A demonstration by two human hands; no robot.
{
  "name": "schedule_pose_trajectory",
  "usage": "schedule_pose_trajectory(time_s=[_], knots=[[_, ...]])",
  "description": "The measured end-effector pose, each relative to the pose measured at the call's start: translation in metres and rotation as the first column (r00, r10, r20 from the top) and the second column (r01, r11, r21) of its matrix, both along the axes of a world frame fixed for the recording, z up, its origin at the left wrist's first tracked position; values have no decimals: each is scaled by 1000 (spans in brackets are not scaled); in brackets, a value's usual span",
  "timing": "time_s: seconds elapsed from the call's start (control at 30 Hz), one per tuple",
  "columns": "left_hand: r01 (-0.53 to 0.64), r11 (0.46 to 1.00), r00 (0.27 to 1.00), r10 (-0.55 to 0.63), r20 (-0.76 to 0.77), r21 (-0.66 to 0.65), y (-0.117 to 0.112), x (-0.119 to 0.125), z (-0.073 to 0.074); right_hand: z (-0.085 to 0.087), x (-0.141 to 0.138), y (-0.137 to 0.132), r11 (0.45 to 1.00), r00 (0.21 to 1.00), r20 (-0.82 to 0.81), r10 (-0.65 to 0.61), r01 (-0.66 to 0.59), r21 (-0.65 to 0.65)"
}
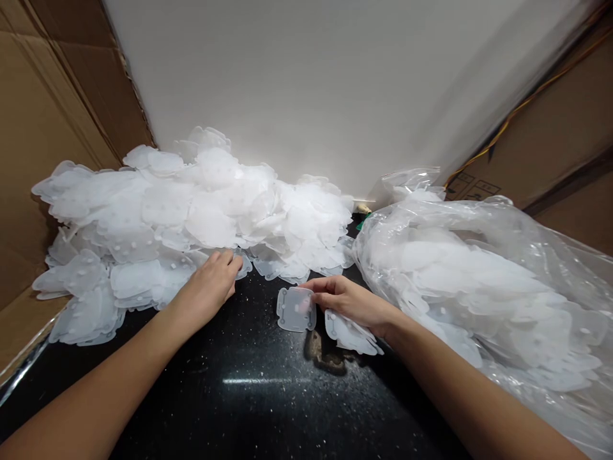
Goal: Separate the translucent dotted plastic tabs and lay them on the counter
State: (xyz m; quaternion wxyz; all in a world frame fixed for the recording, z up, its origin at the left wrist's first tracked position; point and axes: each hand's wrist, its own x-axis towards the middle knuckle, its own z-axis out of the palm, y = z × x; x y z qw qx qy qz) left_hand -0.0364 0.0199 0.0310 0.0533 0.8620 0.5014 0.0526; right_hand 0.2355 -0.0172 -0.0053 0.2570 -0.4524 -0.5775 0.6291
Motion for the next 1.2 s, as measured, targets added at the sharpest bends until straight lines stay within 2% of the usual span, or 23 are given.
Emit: schedule_pose_trajectory(time_s=[0.1,0.23,0.47,0.67,0.8,0.9,0.97,1.1,1.2], knots=[[-11,1000,1000,11,16,2,-2,1,1,1,0,1,1000,1000,2,4,-4,0],[-29,1000,985,30,167,-9,-4,2,-2,3,0,2,1000,1000,19,-1,1,1],[-30,981,924,101,368,-194,-12,14,4,2,0,3,999,995,-93,18,-22,-45],[-101,961,868,212,448,-259,-9,15,9,3,2,3,1000,1000,3,18,-18,-25],[-94,905,774,329,542,-415,-8,14,11,3,2,3,999,1000,12,15,-15,-31],[-55,870,804,330,495,-490,-7,13,7,4,1,3,998,999,-35,12,-14,-55],[-28,887,841,270,469,-460,-7,13,4,5,1,3,997,998,-69,5,-11,-78],[-34,952,906,157,392,-303,-7,14,0,5,0,3,994,995,-95,-7,-3,-107],[-24,980,923,98,372,-199,-10,16,-2,7,0,2,993,994,-112,1,-14,-116]])
